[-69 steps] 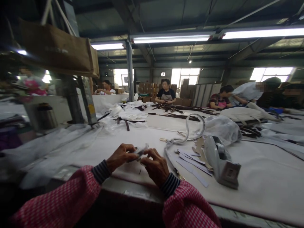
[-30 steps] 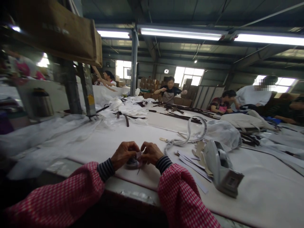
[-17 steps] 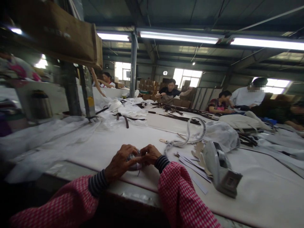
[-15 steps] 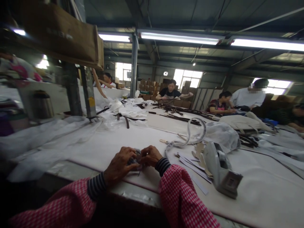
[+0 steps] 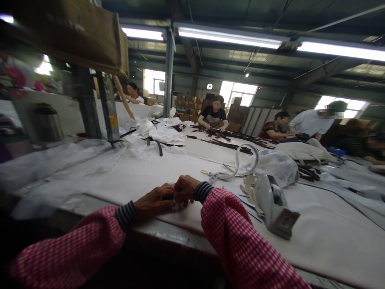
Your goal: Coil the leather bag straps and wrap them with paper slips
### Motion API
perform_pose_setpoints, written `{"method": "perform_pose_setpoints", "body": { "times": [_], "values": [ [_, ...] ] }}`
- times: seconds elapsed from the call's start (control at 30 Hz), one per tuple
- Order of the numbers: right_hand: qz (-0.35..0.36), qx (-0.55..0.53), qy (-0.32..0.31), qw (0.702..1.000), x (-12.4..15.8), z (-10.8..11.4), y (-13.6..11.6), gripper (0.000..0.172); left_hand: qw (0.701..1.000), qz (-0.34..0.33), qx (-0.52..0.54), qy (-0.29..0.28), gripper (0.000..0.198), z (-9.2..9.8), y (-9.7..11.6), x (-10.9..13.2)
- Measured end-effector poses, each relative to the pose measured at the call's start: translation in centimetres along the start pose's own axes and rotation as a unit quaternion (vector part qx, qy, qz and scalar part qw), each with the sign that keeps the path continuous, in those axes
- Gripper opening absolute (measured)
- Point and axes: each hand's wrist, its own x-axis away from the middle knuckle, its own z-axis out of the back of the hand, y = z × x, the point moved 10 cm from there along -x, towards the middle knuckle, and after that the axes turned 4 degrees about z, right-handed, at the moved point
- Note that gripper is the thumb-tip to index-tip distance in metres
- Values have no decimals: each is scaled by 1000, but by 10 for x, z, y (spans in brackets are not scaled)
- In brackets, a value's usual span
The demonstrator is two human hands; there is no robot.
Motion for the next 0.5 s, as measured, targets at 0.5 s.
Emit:
{"method": "perform_pose_setpoints", "body": {
  "times": [0.5],
  "values": [
    [102,386,192,897,38,-30,-30,17,999,-22,-38,27,17,-11,-9,1]
  ]
}}
